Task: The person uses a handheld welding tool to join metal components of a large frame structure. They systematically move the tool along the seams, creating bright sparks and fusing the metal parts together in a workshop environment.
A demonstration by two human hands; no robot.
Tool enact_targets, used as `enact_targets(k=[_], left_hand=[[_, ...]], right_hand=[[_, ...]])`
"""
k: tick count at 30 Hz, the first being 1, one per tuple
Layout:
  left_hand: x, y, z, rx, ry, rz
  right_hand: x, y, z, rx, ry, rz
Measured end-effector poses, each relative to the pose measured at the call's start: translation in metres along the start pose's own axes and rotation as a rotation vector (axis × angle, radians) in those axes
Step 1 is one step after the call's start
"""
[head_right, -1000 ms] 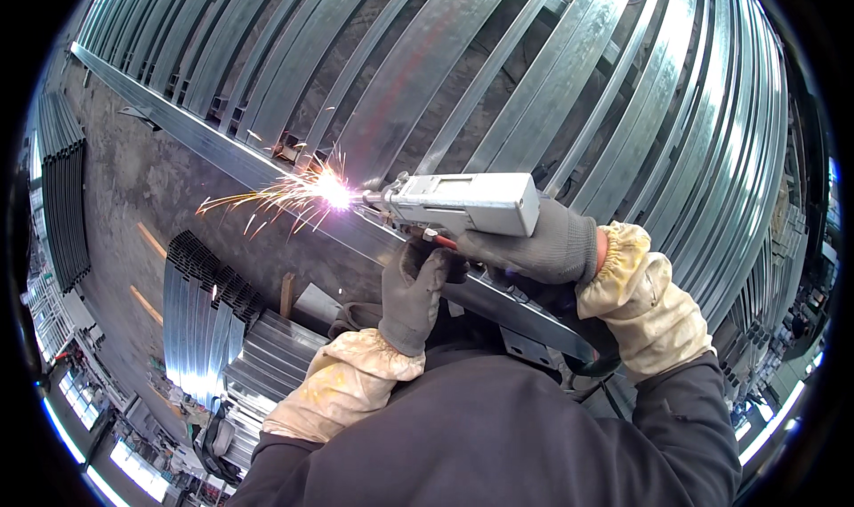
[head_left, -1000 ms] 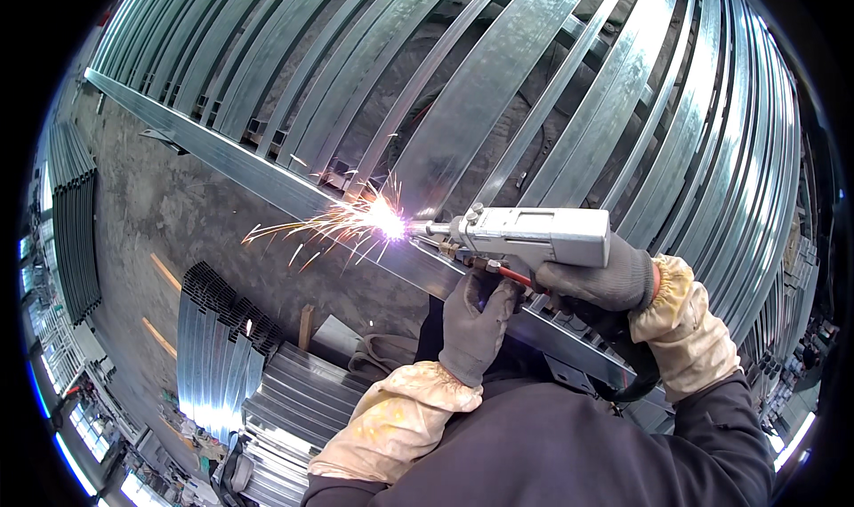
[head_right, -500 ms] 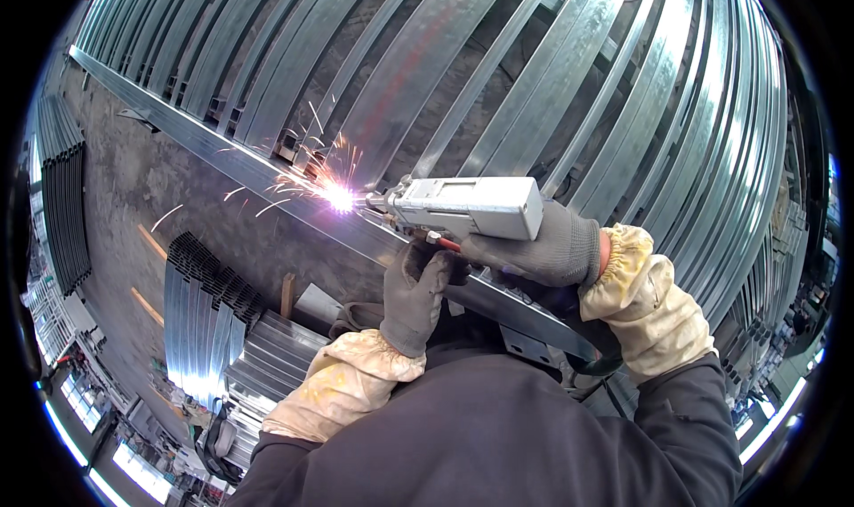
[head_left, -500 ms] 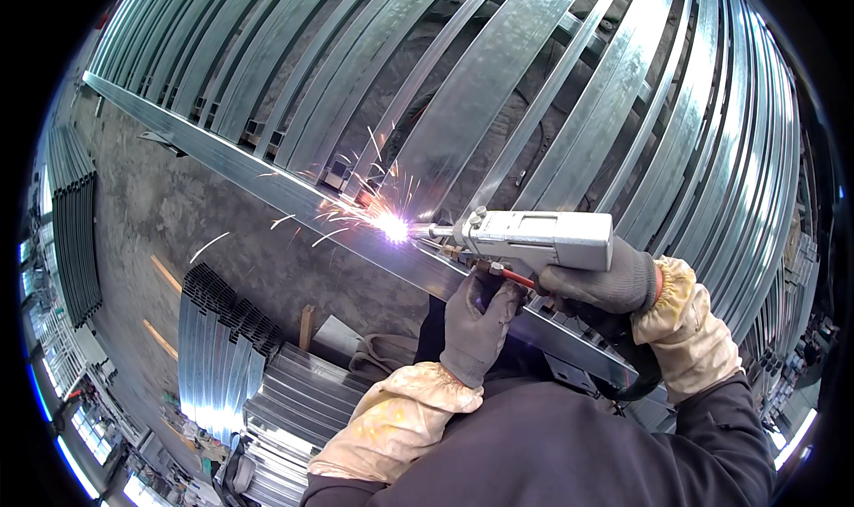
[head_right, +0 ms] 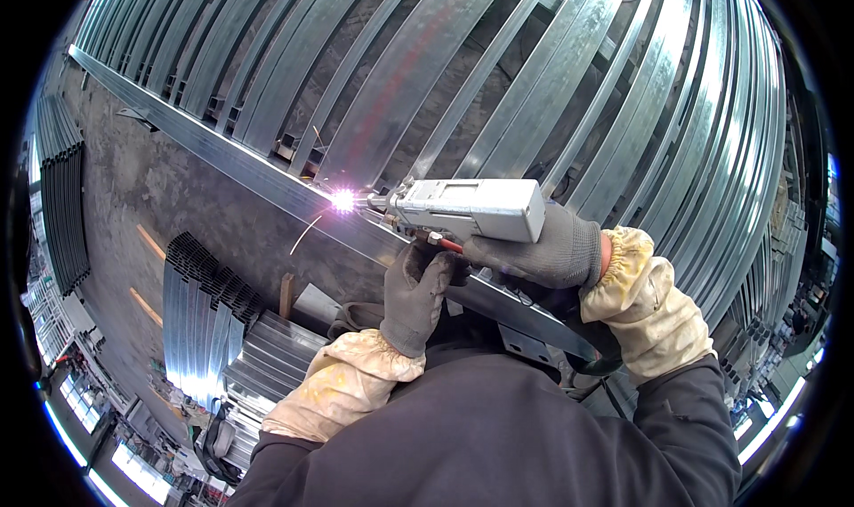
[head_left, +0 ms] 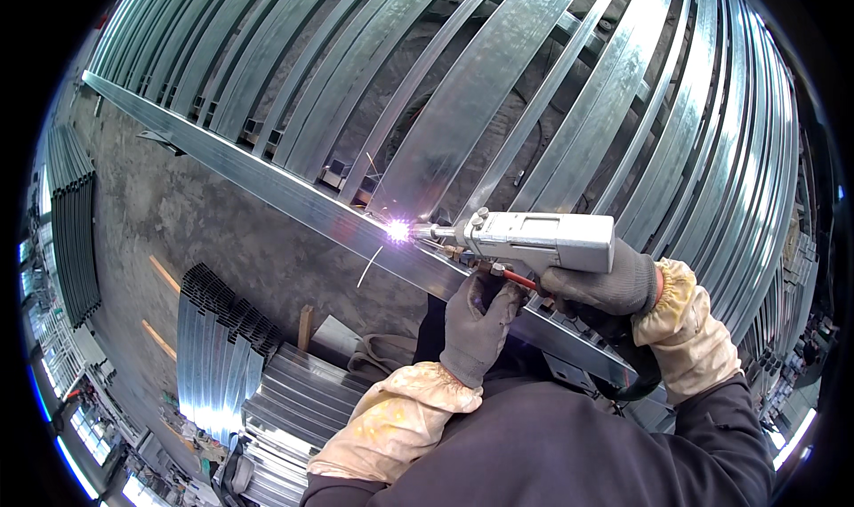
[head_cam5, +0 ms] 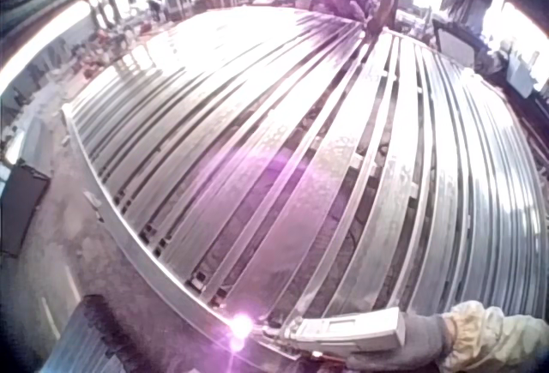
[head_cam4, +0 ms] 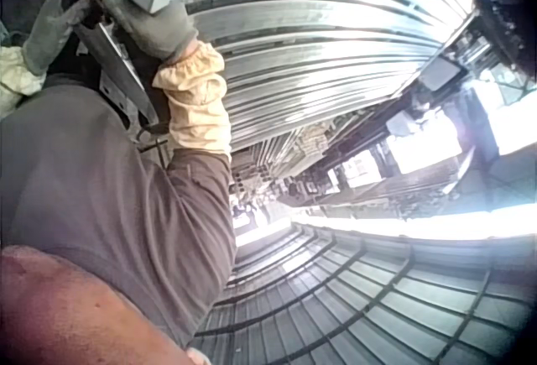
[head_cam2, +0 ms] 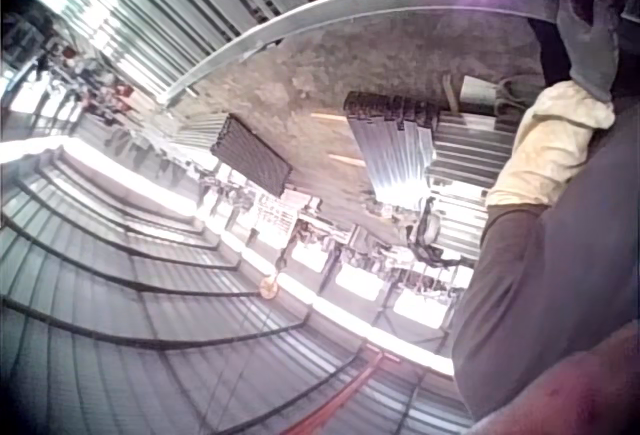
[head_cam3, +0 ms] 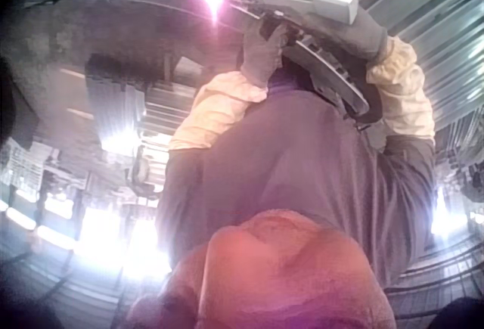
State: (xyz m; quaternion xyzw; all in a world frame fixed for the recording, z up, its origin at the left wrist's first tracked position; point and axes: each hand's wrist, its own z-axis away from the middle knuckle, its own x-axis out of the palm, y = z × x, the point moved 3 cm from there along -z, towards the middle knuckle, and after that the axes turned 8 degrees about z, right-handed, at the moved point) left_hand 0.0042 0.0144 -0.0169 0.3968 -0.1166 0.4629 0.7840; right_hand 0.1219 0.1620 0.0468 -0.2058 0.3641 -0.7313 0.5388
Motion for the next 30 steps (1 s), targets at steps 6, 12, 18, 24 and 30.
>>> enact_targets(k=[6, 12, 18, 24, 30], left_hand=[[0.0, -0.001, 0.0, -0.007, 0.0, 0.025], [0.001, 0.001, 0.001, -0.029, -0.014, -0.004], [0.0, -0.002, 0.002, -0.01, -0.021, -0.01], [-0.007, -0.008, 0.0, -0.033, -0.029, -0.012], [-0.006, -0.008, 0.002, -0.069, -0.044, 0.015]], right_hand=[[0.001, -0.002, -0.001, -0.067, 0.015, -0.033], [0.003, 0.007, 0.001, -0.053, 0.027, -0.084], [0.002, 0.003, 0.002, -0.082, 0.037, -0.074], [0.003, 0.014, 0.003, -0.053, 0.031, -0.061], [0.002, 0.012, 0.006, -0.01, 0.025, -0.053]])
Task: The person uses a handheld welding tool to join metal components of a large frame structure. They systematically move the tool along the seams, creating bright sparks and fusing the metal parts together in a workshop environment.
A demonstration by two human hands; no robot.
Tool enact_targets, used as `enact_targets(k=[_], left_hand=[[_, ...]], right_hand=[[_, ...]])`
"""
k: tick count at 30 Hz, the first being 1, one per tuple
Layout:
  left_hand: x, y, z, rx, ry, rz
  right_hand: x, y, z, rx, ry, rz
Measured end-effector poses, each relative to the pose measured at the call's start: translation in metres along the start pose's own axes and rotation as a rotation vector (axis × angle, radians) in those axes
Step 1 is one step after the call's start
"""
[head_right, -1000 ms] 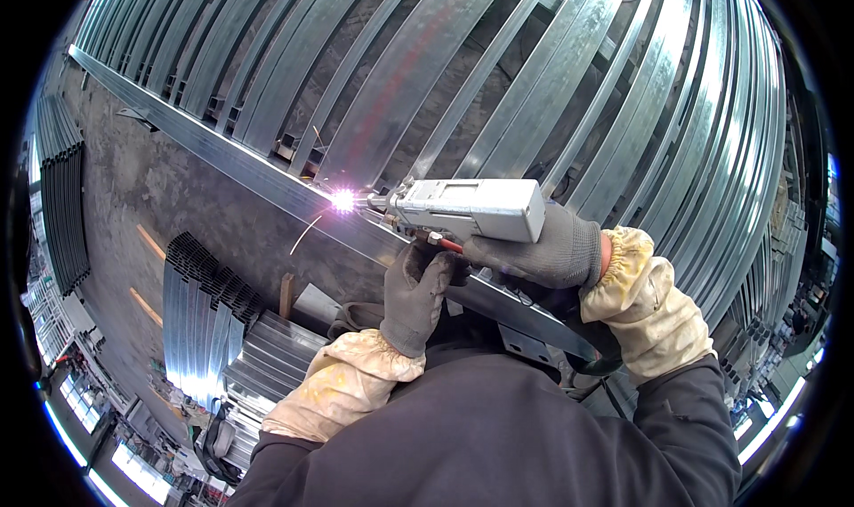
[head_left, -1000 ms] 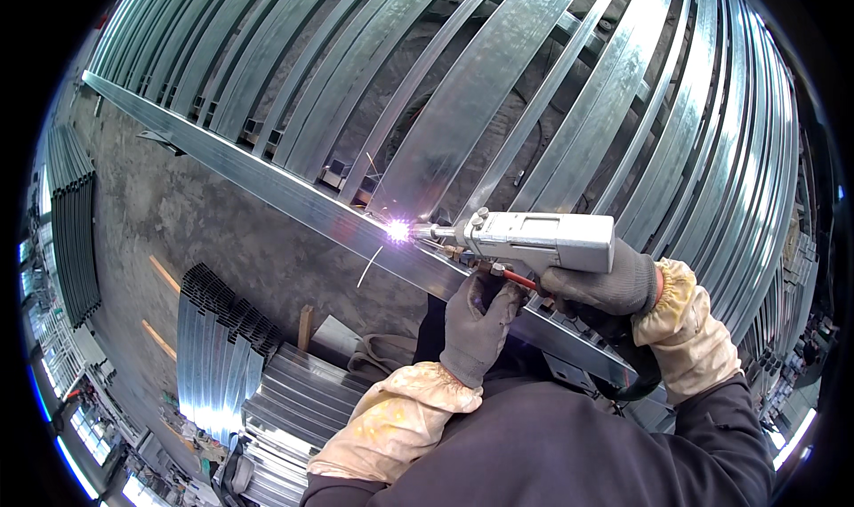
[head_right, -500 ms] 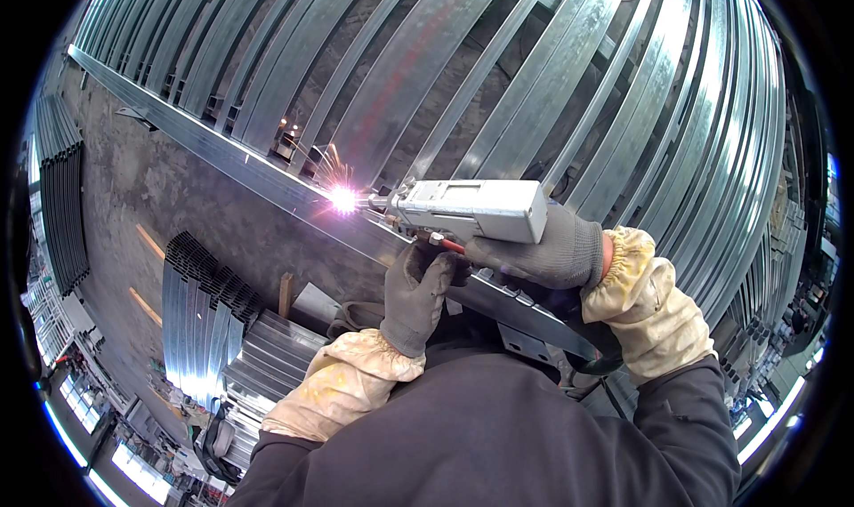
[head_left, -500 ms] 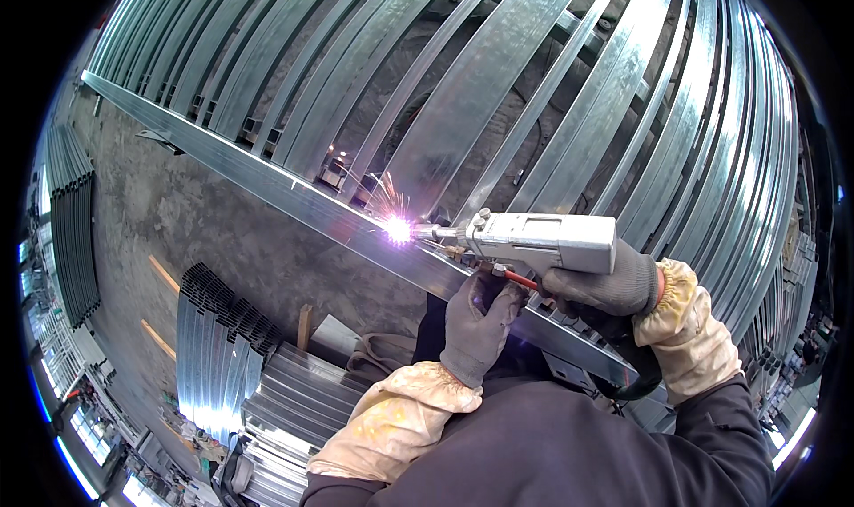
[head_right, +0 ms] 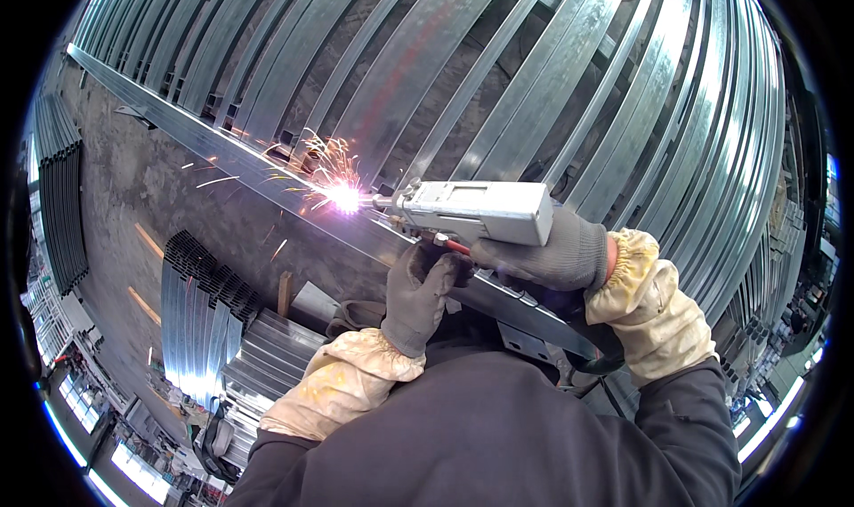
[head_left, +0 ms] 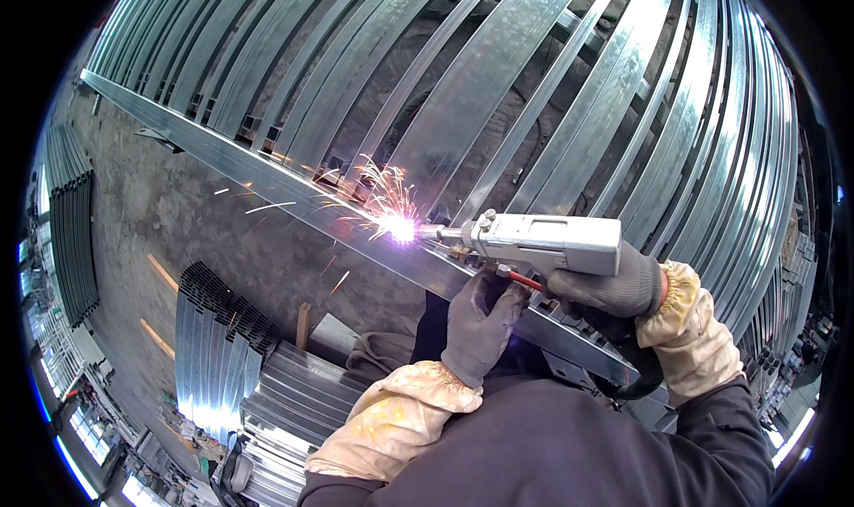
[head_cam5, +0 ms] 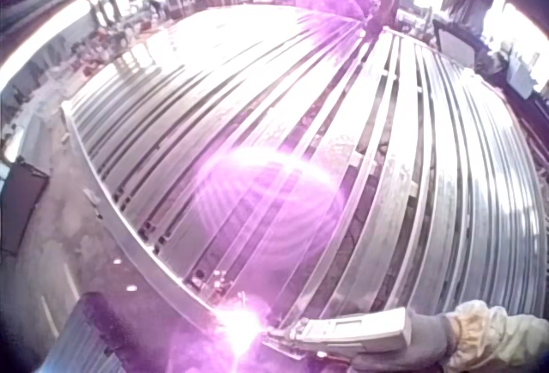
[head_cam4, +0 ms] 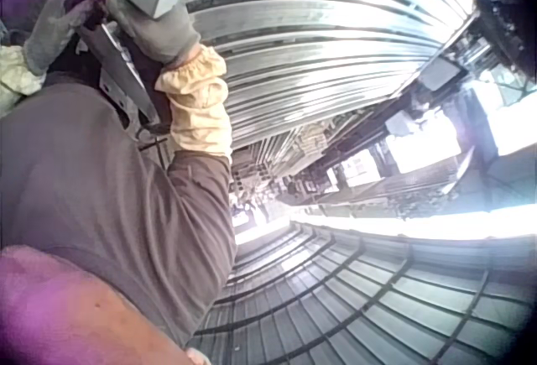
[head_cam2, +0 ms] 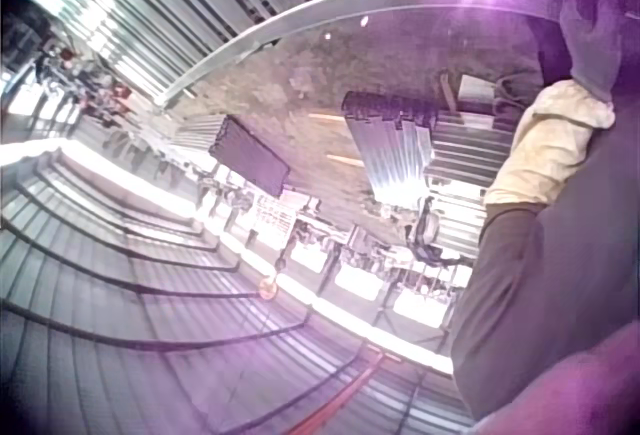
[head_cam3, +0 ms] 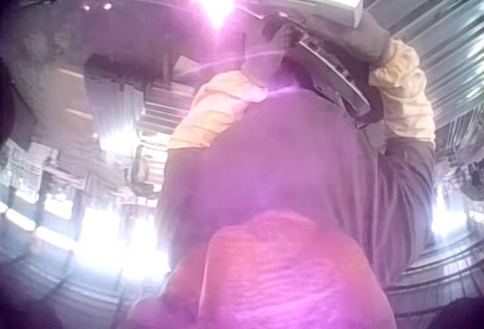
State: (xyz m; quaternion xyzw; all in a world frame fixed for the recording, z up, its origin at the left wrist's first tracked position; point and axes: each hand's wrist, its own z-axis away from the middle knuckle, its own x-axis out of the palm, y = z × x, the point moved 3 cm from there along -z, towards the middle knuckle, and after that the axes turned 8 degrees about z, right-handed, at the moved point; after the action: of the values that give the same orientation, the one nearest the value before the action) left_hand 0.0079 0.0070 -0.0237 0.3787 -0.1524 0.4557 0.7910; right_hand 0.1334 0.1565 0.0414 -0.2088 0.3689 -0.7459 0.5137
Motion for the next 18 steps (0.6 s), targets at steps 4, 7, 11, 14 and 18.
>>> enact_targets(k=[4, 7, 11, 14, 18], left_hand=[[-0.002, -0.003, 0.001, 0.012, -0.026, -0.041], [0.0, -0.003, 0.001, 0.012, -0.032, -0.041], [0.006, -0.001, 0.002, -0.035, 0.001, 0.021], [0.01, 0.003, 0.003, -0.049, 0.018, -0.011], [0.003, 0.003, 0.006, -0.098, -0.019, -0.095]], right_hand=[[-0.001, -0.002, 0.002, 0.007, 0.0, 0.008], [-0.001, -0.008, 0.004, -0.002, 0.005, -0.021], [0.0, -0.01, 0.006, -0.028, 0.035, -0.04], [-0.001, -0.009, 0.007, 0.041, -0.02, -0.04], [-0.002, -0.011, 0.008, 0.096, -0.041, -0.026]])
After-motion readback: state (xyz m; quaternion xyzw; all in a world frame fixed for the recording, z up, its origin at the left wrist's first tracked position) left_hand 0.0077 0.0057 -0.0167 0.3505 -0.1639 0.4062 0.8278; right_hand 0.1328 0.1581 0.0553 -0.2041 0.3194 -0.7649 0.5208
